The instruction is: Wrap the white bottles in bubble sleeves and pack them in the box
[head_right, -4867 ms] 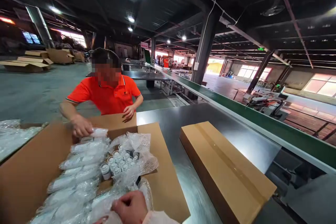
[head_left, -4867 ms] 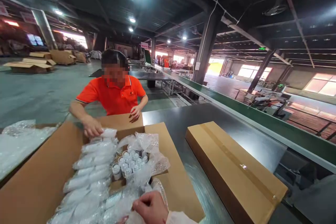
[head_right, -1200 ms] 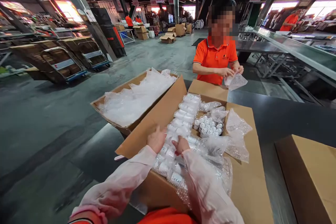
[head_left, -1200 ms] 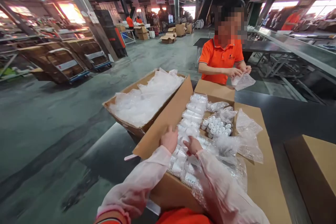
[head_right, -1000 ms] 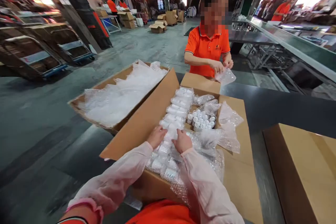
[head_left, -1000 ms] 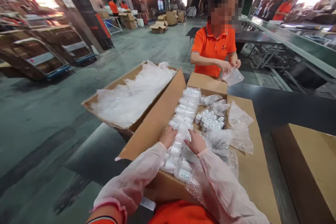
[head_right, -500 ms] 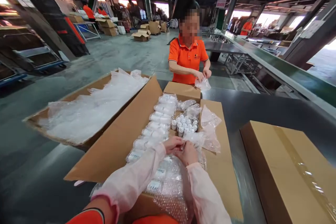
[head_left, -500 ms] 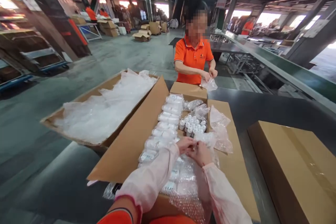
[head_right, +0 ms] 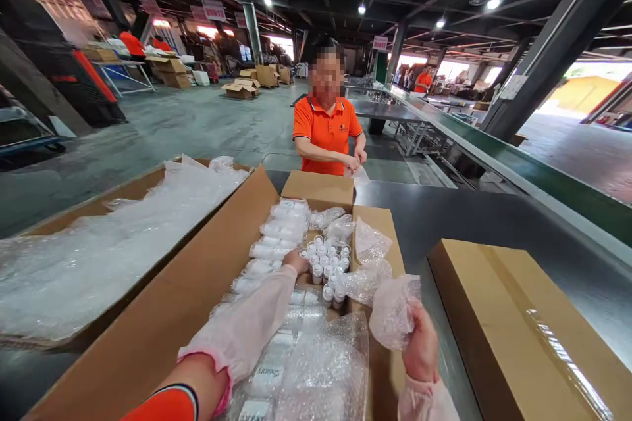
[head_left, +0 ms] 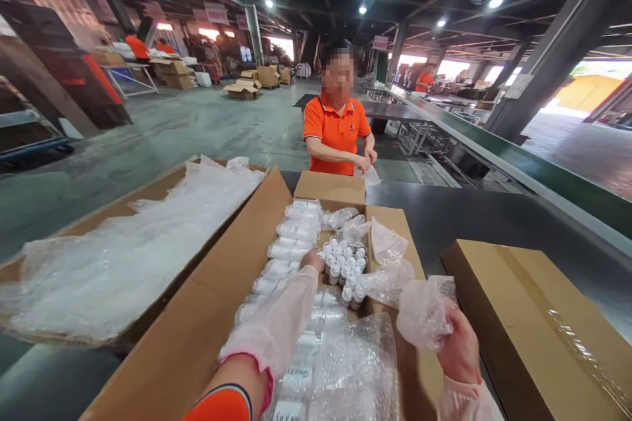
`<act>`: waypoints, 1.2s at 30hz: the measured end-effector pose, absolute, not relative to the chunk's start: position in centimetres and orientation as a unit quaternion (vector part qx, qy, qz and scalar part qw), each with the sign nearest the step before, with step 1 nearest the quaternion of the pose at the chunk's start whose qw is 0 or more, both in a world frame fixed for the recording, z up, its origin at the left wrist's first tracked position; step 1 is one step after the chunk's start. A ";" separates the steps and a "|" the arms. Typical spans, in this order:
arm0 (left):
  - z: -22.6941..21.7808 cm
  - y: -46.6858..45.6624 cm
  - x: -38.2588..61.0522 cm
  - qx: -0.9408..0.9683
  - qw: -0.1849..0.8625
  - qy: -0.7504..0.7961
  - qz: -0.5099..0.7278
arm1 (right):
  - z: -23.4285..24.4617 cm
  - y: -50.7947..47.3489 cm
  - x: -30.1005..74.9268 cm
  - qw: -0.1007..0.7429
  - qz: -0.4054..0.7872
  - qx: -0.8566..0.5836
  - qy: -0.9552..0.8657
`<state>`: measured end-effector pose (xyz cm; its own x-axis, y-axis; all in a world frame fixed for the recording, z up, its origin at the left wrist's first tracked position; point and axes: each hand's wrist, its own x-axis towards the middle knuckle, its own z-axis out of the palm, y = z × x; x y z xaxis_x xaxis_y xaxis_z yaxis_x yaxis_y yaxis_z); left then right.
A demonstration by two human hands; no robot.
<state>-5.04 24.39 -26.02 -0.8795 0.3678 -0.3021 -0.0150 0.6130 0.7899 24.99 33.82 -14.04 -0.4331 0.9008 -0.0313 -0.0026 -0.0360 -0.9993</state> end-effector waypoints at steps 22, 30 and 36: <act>-19.1 14.0 15.0 0.462 0.481 0.578 0.470 | -21.7 26.2 28.2 0.171 0.296 -0.387 -0.857; -20.5 15.9 16.4 0.257 0.553 0.617 0.497 | -21.4 24.9 31.0 0.240 0.221 -0.396 -0.858; -19.7 16.6 16.5 0.140 0.675 0.344 0.638 | -20.8 22.6 30.3 0.393 0.235 -0.210 -0.864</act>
<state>16.48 16.59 -19.72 -0.0509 0.9569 -0.2860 -0.7648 0.1468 0.6273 30.31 22.64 -20.81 -0.6028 0.5472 0.5807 0.1778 0.8016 -0.5708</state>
